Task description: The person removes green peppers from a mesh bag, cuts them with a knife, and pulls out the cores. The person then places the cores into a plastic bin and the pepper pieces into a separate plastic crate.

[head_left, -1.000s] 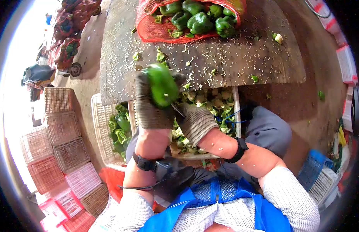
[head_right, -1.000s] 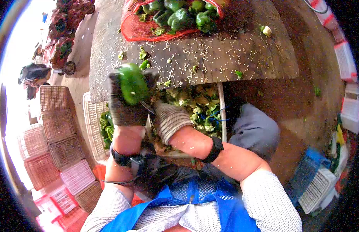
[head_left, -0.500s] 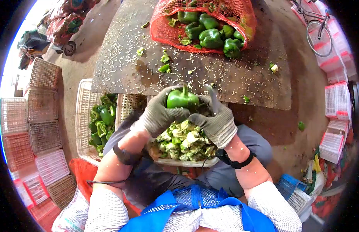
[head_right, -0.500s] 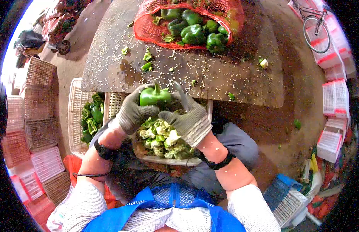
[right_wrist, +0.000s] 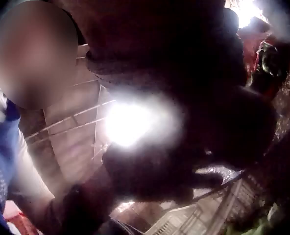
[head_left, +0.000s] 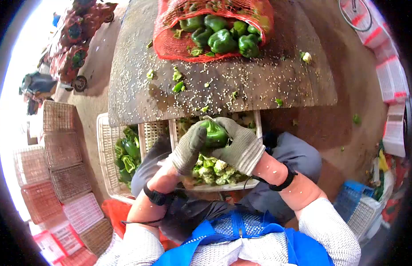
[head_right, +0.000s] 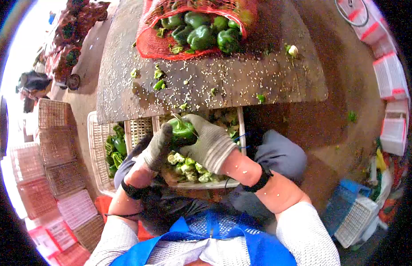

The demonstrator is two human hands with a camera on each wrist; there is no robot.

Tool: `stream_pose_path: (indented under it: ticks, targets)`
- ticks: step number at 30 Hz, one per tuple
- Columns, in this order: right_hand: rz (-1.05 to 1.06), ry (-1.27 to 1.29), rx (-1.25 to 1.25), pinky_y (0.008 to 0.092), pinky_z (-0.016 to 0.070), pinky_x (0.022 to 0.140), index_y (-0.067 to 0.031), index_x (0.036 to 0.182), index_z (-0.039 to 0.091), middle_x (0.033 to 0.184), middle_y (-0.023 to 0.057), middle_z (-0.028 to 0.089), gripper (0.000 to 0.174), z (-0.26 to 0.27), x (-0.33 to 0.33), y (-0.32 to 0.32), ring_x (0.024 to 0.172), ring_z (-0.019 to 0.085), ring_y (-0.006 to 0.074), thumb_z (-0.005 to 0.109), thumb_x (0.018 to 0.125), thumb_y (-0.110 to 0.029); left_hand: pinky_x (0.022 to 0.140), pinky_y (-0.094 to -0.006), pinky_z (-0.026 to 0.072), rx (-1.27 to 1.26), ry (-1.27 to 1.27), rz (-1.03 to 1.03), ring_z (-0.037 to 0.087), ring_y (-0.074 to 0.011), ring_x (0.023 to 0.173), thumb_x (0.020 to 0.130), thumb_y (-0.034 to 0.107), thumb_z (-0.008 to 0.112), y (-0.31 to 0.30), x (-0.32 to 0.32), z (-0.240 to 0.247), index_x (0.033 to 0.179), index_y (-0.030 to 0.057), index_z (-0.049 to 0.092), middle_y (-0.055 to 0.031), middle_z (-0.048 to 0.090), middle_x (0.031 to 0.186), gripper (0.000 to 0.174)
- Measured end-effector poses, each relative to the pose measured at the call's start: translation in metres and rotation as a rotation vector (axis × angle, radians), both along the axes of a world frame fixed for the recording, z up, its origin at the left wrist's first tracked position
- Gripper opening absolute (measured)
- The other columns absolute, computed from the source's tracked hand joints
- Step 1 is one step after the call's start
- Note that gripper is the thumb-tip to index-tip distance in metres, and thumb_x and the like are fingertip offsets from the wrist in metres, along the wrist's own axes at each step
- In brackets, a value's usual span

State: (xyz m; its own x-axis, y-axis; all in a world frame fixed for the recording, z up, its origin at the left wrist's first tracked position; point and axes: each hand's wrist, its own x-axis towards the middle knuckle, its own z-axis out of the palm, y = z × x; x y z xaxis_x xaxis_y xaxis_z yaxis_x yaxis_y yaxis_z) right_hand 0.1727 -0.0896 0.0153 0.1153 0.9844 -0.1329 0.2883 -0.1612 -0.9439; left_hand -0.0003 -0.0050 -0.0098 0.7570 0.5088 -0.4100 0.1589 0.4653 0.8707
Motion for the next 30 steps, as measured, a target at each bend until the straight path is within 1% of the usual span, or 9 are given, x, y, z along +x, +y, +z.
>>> stream_pose_path:
  ticks: [1,4,8,12,16,19,24,28,30]
  targets:
    - [-0.005,-0.032,-0.003,0.0401,0.0513,0.089,-0.0066,0.125,0.053,0.11,0.0186,0.065,0.065,-0.002,0.0,0.0,0.103,0.064,0.0352,0.08,0.069,-0.022,0.084,-0.03,0.0523,-0.12,0.088,0.001,0.061,-0.016,0.102,0.093,0.063,0.048,-0.001,0.0,-0.003,0.137,0.0044,0.044,-0.0081,0.062,0.118,0.073]
    - [-0.027,-0.158,0.041,0.0441,0.0508,0.088,-0.0075,0.126,0.051,0.11,0.0197,0.063,0.065,-0.015,-0.004,-0.003,0.099,0.062,0.0403,0.076,0.067,-0.018,0.091,-0.0318,0.0516,-0.309,0.152,0.024,0.064,-0.0185,0.101,0.088,0.055,0.063,-0.002,0.012,0.033,0.128,0.0017,0.053,-0.0071,0.065,0.11,0.068]
    - [-0.024,-0.18,0.115,0.0452,0.051,0.084,-0.0092,0.124,0.051,0.112,0.0191,0.061,0.057,-0.022,-0.003,-0.005,0.097,0.062,0.0406,0.073,0.072,-0.018,0.087,-0.0301,0.0516,-0.323,-0.003,0.154,0.064,-0.0157,0.095,0.082,0.035,0.077,-0.009,0.018,0.023,0.124,0.0022,0.056,-0.0039,0.066,0.105,0.057]
    - [-0.06,-0.25,0.2,0.0457,0.0517,0.077,-0.0098,0.12,0.053,0.108,0.0176,0.063,0.046,-0.017,-0.001,-0.011,0.094,0.063,0.0387,0.07,0.081,-0.024,0.09,-0.0286,0.0499,-0.117,0.074,0.062,0.062,-0.0131,0.102,0.08,0.039,0.079,-0.011,0.013,0.022,0.129,0.0012,0.054,-0.0034,0.065,0.113,0.066]
    - [-0.053,-0.249,0.203,0.0429,0.0536,0.075,-0.0106,0.118,0.055,0.104,0.0169,0.065,0.047,-0.01,-0.001,-0.013,0.09,0.065,0.0365,0.074,0.077,-0.025,0.095,-0.0277,0.0485,-0.224,0.096,0.023,0.06,-0.0132,0.108,0.076,0.023,0.084,-0.004,0.007,0.027,0.136,0.0014,0.051,-0.0048,0.064,0.12,0.072]
    - [-0.002,-0.256,0.192,0.0423,0.0539,0.077,-0.0099,0.119,0.055,0.106,0.0162,0.065,0.052,-0.005,-0.001,-0.011,0.092,0.065,0.0365,0.077,0.073,-0.023,0.092,-0.0263,0.0498,-0.243,0.154,-0.154,0.06,-0.0118,0.107,0.079,0.017,0.081,0.016,0.0,0.033,0.137,0.0015,0.051,-0.0029,0.065,0.119,0.067]
    - [0.012,-0.255,0.161,0.0355,0.0551,0.083,-0.0069,0.121,0.056,0.102,0.0159,0.067,0.06,-0.008,0.003,-0.008,0.092,0.068,0.031,0.078,0.065,-0.017,0.091,-0.0268,0.048,0.001,0.044,-0.381,0.058,-0.0093,0.105,0.086,0.026,0.075,0.038,-0.013,0.006,0.139,0.0022,0.049,-0.0024,0.066,0.115,0.063]
    - [0.02,-0.24,0.055,0.0354,0.0544,0.084,-0.0063,0.12,0.056,0.103,0.0138,0.067,0.059,0.001,0.002,0.001,0.093,0.068,0.0299,0.079,0.066,-0.017,0.087,-0.0274,0.0486,0.034,0.059,-0.335,0.057,-0.0094,0.095,0.095,0.034,0.065,0.041,-0.016,0.025,0.141,0.0031,0.047,-0.0015,0.066,0.109,0.058]
    - [0.025,-0.313,0.122,0.0356,0.054,0.084,-0.0067,0.119,0.056,0.104,0.0133,0.066,0.059,0.001,0.001,0.003,0.093,0.067,0.0292,0.08,0.066,-0.018,0.085,-0.0276,0.0494,0.07,0.128,-0.237,0.057,-0.0106,0.094,0.089,0.041,0.069,0.036,-0.013,0.018,0.132,-0.0013,0.052,-0.0056,0.066,0.107,0.063]
